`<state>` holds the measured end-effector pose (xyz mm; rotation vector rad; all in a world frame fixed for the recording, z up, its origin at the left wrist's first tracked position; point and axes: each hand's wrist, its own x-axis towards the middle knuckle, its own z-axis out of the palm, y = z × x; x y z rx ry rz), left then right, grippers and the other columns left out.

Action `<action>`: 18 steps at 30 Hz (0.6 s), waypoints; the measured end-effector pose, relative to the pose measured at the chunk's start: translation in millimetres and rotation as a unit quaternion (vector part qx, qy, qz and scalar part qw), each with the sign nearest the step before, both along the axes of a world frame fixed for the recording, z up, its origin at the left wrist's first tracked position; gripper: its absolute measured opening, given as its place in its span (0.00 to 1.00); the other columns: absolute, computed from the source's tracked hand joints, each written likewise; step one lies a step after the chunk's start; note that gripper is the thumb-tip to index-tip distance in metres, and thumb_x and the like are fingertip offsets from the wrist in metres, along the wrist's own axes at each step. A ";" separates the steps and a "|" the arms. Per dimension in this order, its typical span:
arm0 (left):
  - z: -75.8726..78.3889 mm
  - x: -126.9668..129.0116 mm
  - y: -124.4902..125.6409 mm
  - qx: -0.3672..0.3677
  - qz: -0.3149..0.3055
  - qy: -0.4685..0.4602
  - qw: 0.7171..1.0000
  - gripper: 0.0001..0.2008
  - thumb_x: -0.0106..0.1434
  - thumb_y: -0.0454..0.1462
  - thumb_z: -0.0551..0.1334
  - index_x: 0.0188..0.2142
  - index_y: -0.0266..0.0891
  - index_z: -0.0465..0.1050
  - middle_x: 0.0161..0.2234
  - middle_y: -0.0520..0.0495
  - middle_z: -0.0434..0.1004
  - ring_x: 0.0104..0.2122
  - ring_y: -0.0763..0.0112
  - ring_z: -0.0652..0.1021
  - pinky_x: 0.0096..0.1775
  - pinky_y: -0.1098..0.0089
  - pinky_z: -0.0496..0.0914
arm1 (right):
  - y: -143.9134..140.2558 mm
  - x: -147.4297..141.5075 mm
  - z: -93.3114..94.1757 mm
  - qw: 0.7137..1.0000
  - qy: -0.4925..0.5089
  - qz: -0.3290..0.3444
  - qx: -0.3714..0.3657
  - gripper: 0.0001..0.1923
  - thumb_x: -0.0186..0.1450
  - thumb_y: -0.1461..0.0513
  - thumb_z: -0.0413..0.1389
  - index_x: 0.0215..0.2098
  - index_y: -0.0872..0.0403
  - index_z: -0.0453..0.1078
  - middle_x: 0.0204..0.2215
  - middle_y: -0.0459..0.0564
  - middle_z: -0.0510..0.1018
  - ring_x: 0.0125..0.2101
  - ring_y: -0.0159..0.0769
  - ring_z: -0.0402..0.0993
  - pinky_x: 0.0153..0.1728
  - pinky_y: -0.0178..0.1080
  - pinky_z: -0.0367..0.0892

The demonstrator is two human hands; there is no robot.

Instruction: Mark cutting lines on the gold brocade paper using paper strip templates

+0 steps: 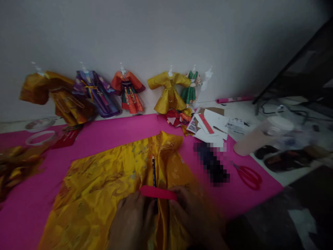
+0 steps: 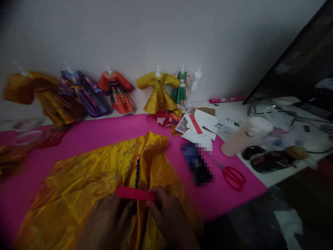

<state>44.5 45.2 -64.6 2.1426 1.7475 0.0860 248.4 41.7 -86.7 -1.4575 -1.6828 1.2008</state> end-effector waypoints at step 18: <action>24.3 25.8 28.4 -0.075 -0.132 0.222 0.963 0.25 0.62 0.30 0.48 0.46 0.50 0.80 0.38 0.40 0.84 0.39 0.43 0.82 0.40 0.47 0.71 | 4.6 -0.2 0.4 0.999 0.050 -0.017 -0.006 0.12 0.65 0.64 0.57 0.47 0.50 0.73 0.35 0.44 0.81 0.33 0.32 0.76 0.34 0.33 0.65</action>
